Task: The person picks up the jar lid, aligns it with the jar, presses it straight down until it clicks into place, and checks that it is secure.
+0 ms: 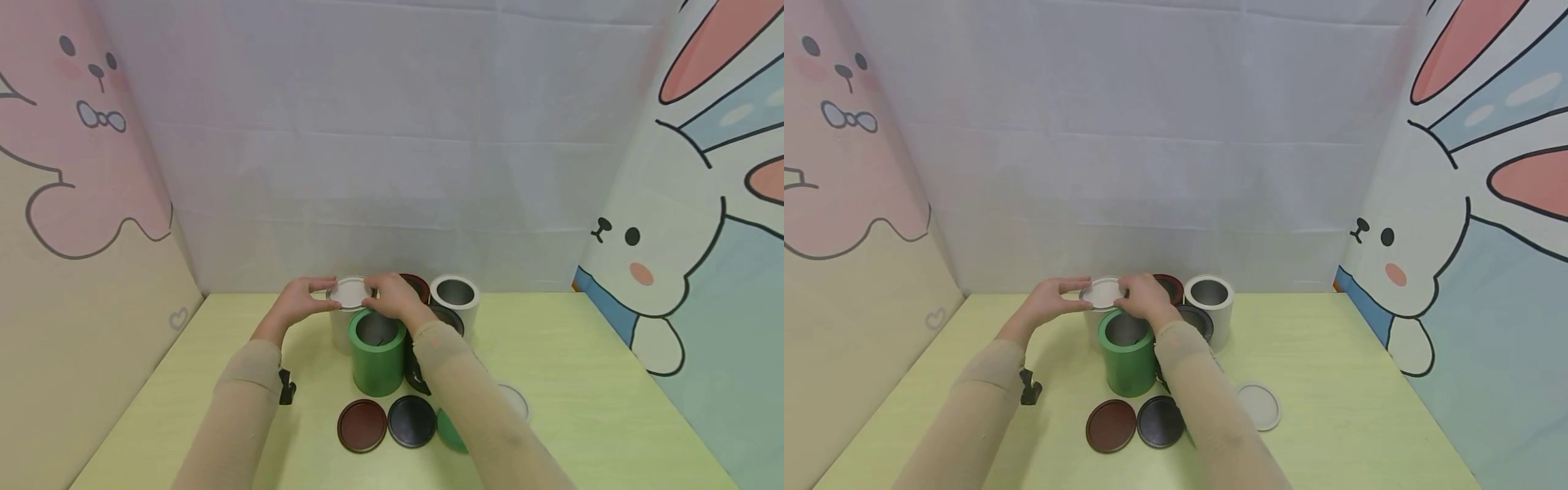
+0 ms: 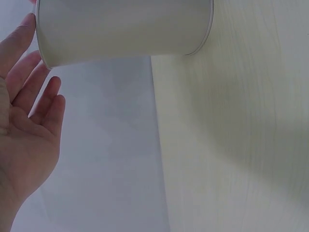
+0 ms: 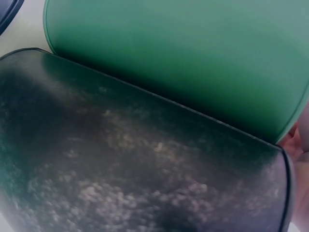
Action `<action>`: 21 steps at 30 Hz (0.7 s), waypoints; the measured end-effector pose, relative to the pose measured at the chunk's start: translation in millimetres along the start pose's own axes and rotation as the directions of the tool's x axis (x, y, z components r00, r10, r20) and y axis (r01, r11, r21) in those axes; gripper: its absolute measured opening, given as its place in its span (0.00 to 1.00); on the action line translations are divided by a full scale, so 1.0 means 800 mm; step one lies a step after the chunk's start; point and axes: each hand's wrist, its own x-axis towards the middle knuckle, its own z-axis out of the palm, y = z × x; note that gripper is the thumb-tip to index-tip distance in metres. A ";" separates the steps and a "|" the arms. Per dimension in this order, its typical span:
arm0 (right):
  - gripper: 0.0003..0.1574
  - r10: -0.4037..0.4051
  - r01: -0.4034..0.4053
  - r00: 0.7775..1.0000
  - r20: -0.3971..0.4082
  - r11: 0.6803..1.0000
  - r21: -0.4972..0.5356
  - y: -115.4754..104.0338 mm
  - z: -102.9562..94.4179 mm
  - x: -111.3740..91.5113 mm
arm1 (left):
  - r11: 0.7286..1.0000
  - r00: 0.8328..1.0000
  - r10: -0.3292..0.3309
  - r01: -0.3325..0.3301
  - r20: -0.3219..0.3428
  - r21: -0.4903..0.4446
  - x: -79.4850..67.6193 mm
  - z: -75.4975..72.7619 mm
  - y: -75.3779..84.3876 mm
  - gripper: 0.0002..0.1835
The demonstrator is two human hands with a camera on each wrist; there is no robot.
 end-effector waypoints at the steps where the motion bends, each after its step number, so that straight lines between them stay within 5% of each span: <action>1: 0.11 0.002 -0.002 1.000 0.001 1.000 0.002 0.001 0.000 0.000 | 1.000 1.000 -0.008 0.008 0.000 -0.013 0.000 0.000 0.000 0.33; 9: 0.25 0.042 -0.042 0.999 -0.008 0.998 0.041 0.005 0.003 0.001 | 0.998 0.999 0.027 -0.027 -0.017 -0.048 0.001 0.003 -0.004 0.28; 21: 0.23 0.050 -0.050 0.998 -0.041 0.999 0.005 0.002 0.009 0.001 | 0.981 0.981 0.192 -0.191 -0.017 0.036 0.004 0.011 -0.009 0.21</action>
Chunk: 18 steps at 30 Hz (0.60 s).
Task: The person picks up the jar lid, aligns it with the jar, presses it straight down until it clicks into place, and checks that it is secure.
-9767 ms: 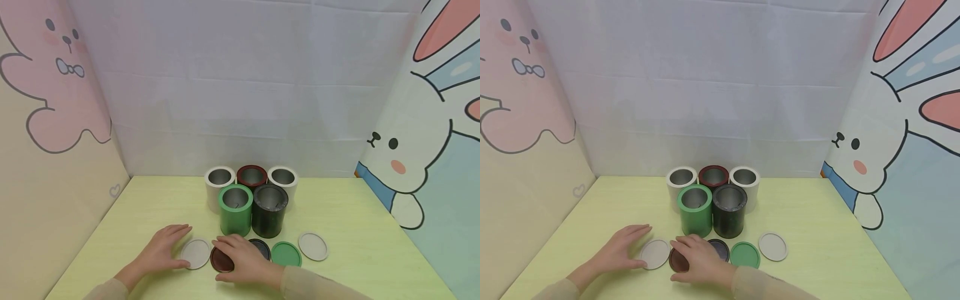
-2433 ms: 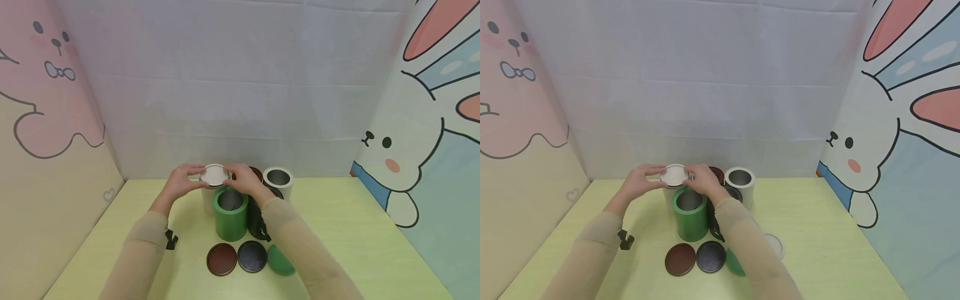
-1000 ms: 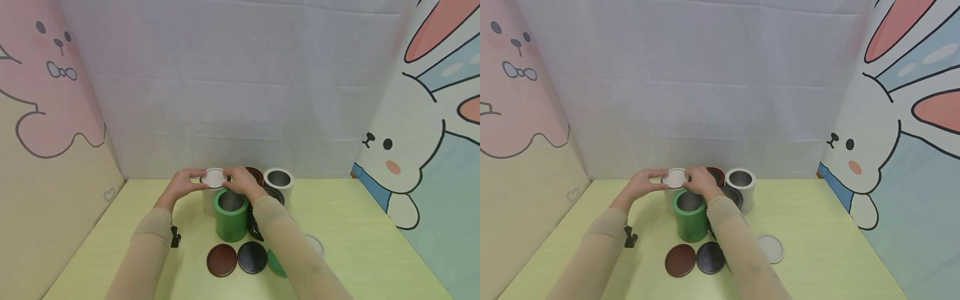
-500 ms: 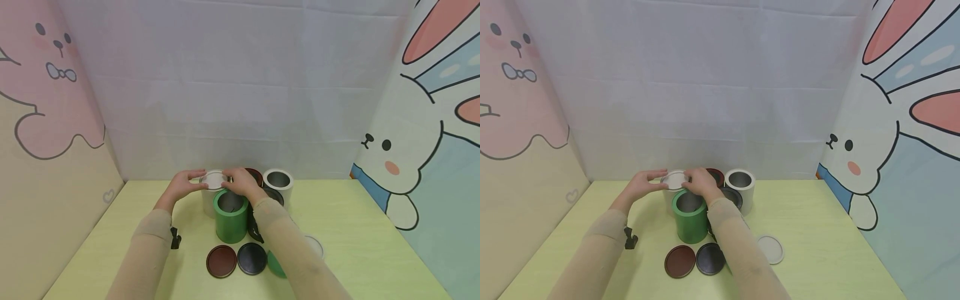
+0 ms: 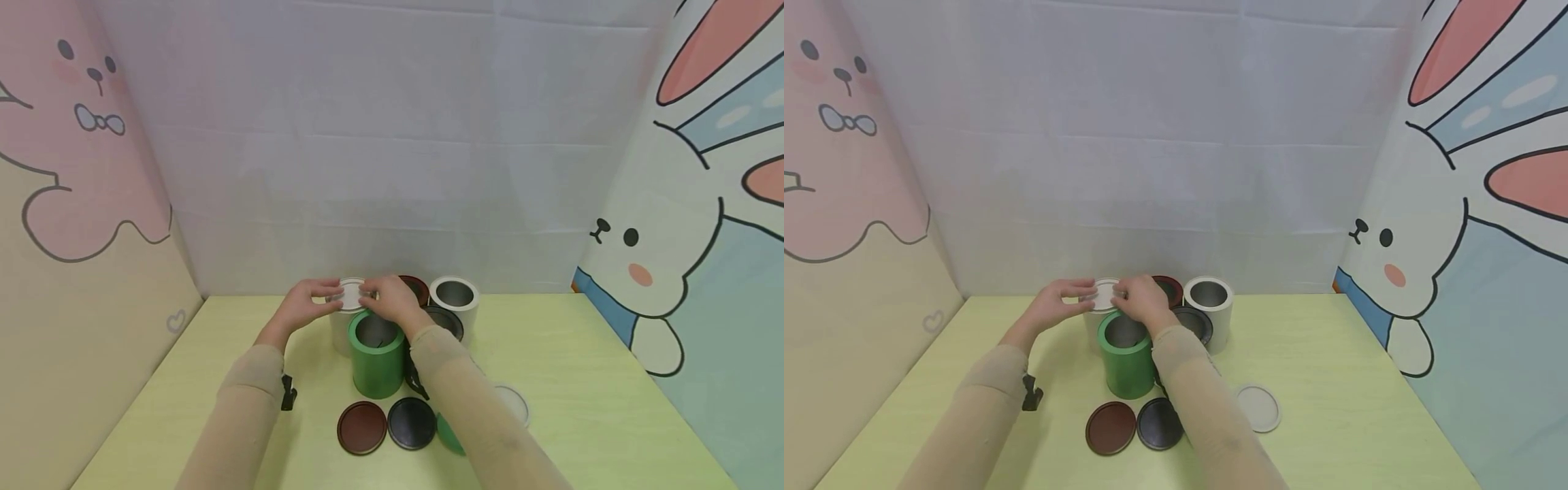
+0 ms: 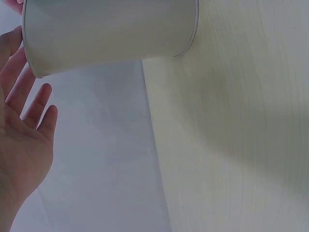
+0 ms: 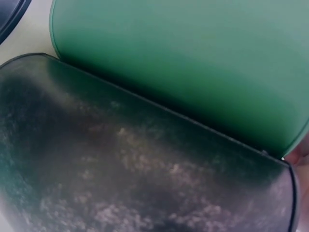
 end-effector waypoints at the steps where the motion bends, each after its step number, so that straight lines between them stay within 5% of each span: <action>1: 0.23 -0.002 0.002 1.000 -0.003 1.000 -0.012 0.000 0.001 0.000 | 1.000 1.000 0.011 -0.011 -0.003 0.005 0.000 0.000 0.000 0.21; 6: 0.19 0.006 -0.006 1.000 -0.006 0.999 -0.054 -0.003 0.004 0.000 | 0.999 1.000 0.028 -0.028 -0.009 0.030 0.001 0.002 -0.002 0.19; 18: 0.19 0.081 -0.078 0.996 0.022 0.990 -0.120 -0.009 0.002 -0.004 | 0.999 0.999 -0.047 0.047 -0.001 0.023 0.001 0.004 0.000 0.19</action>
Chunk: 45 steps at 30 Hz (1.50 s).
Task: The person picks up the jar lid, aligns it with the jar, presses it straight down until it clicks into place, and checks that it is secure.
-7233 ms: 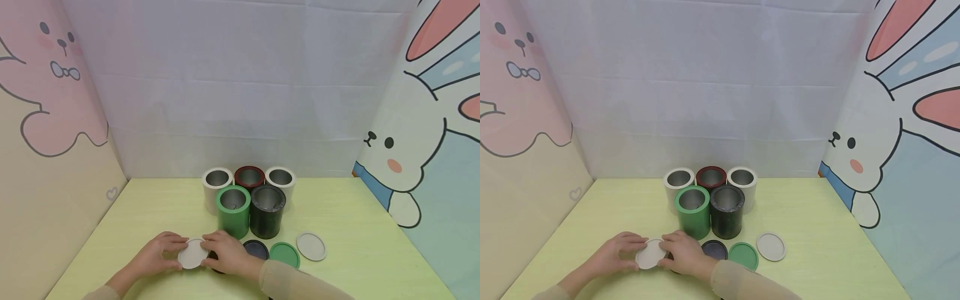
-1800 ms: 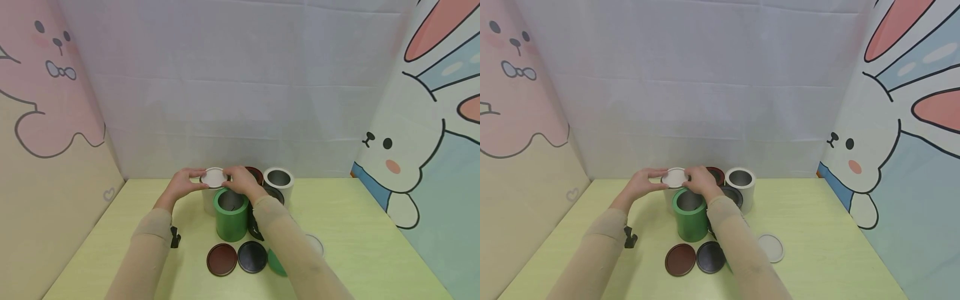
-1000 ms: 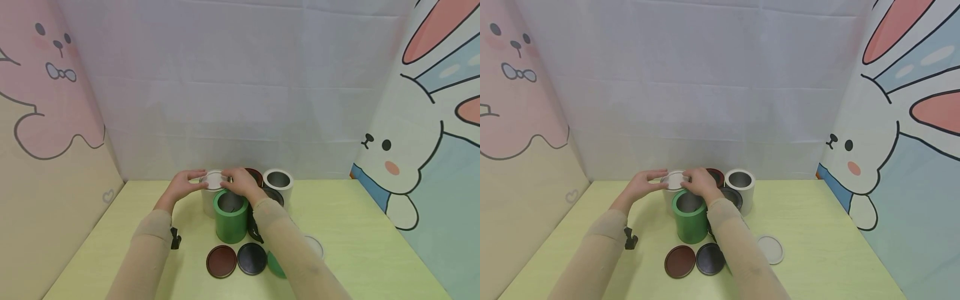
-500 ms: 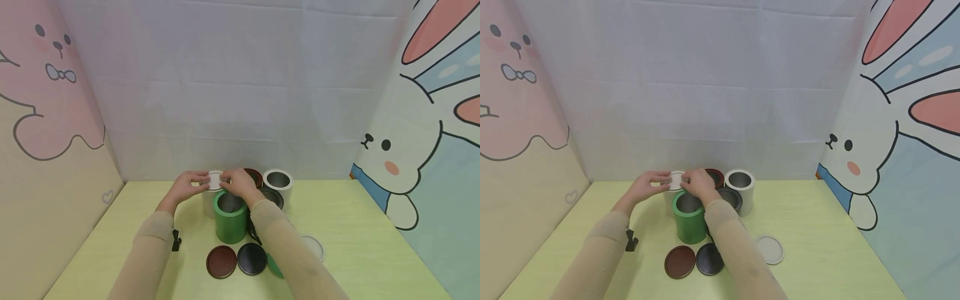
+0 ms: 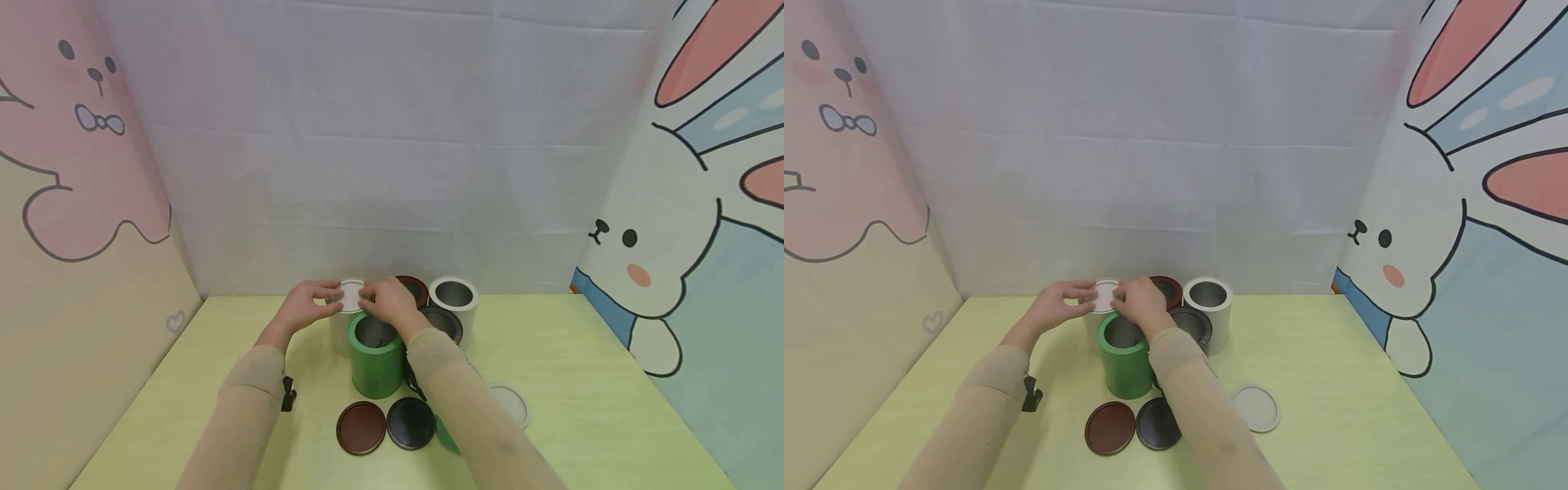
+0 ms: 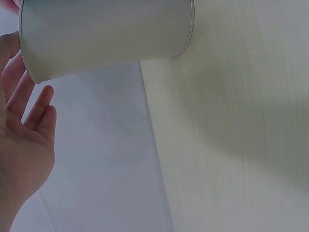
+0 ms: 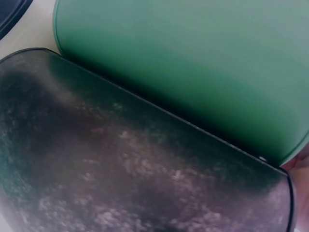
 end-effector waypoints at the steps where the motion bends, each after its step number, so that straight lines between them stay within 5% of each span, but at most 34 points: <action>1: 0.20 0.003 -0.003 1.000 0.003 1.000 -0.005 0.000 0.000 0.000 | 1.000 1.000 -0.004 0.004 0.001 -0.003 0.000 0.000 0.000 0.19; 19: 0.21 0.021 -0.016 0.998 0.061 0.996 -0.086 -0.007 -0.003 -0.001 | 1.000 1.000 -0.023 0.023 0.016 -0.010 0.000 -0.001 0.005 0.17; 45: 0.20 0.008 -0.006 1.000 0.023 0.997 -0.078 -0.002 0.002 -0.002 | 1.000 0.999 -0.030 0.030 0.029 -0.007 -0.002 0.000 0.004 0.17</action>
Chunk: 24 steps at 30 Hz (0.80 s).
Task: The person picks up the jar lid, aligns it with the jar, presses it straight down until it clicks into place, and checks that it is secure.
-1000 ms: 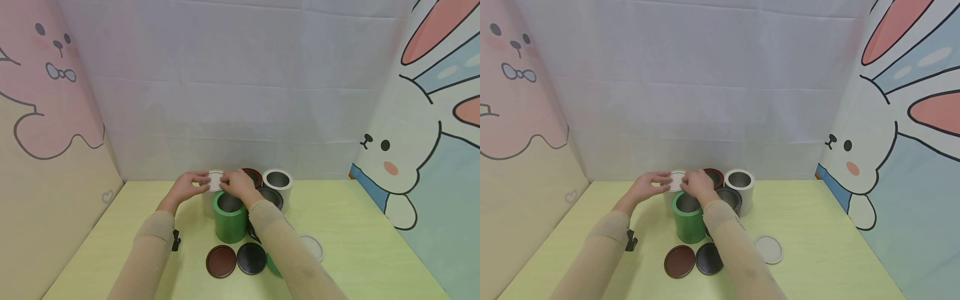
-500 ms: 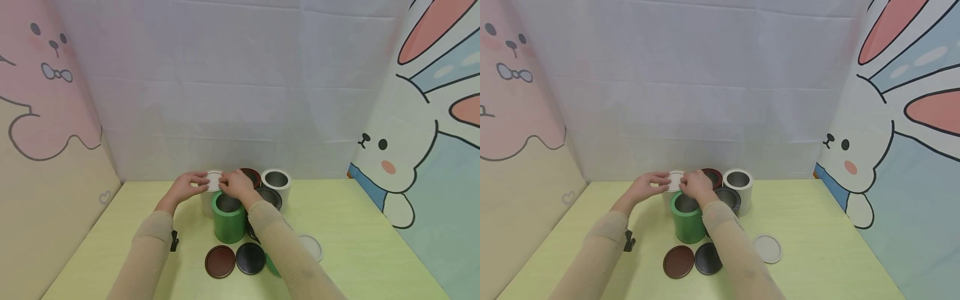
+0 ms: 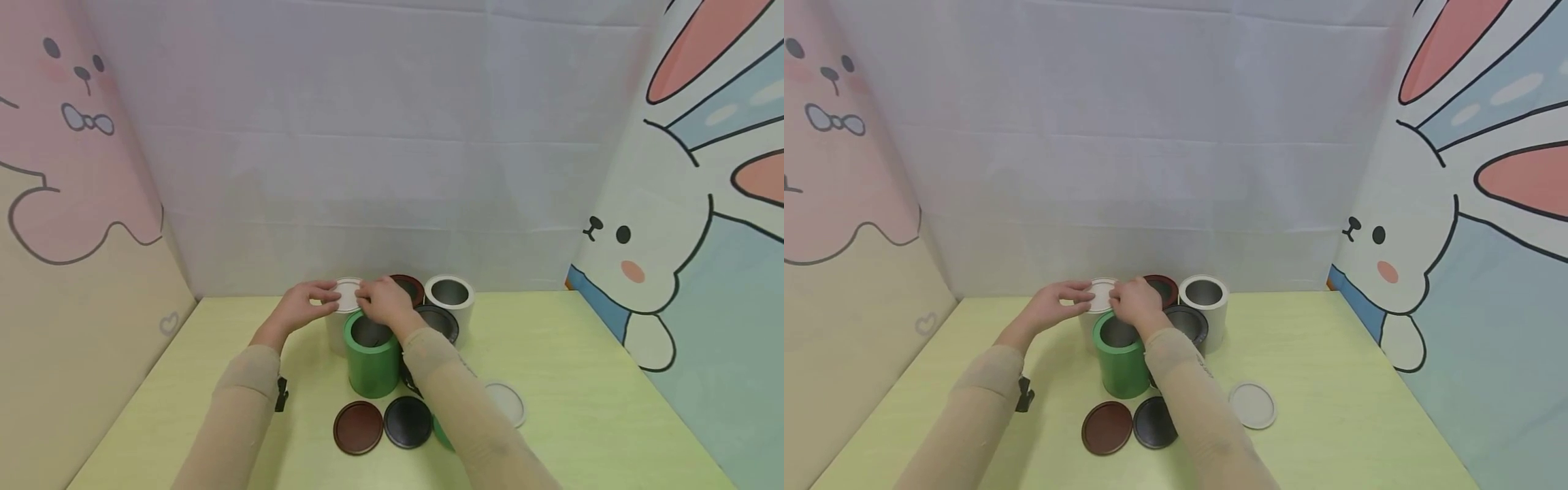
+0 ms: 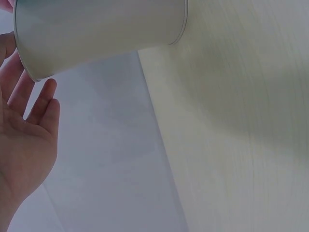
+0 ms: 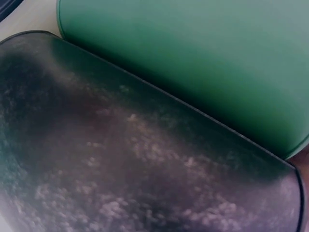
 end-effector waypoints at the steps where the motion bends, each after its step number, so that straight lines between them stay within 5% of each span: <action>1: 0.20 -0.001 0.001 1.000 0.000 1.000 -0.007 0.000 0.001 0.000 | 1.000 1.000 0.002 -0.002 0.001 0.002 0.000 0.000 0.000 0.17; 24: 0.20 -0.033 0.033 0.999 0.031 0.999 0.005 0.002 -0.001 -0.003 | 1.000 1.000 -0.019 0.019 -0.024 -0.011 -0.004 0.005 -0.001 0.18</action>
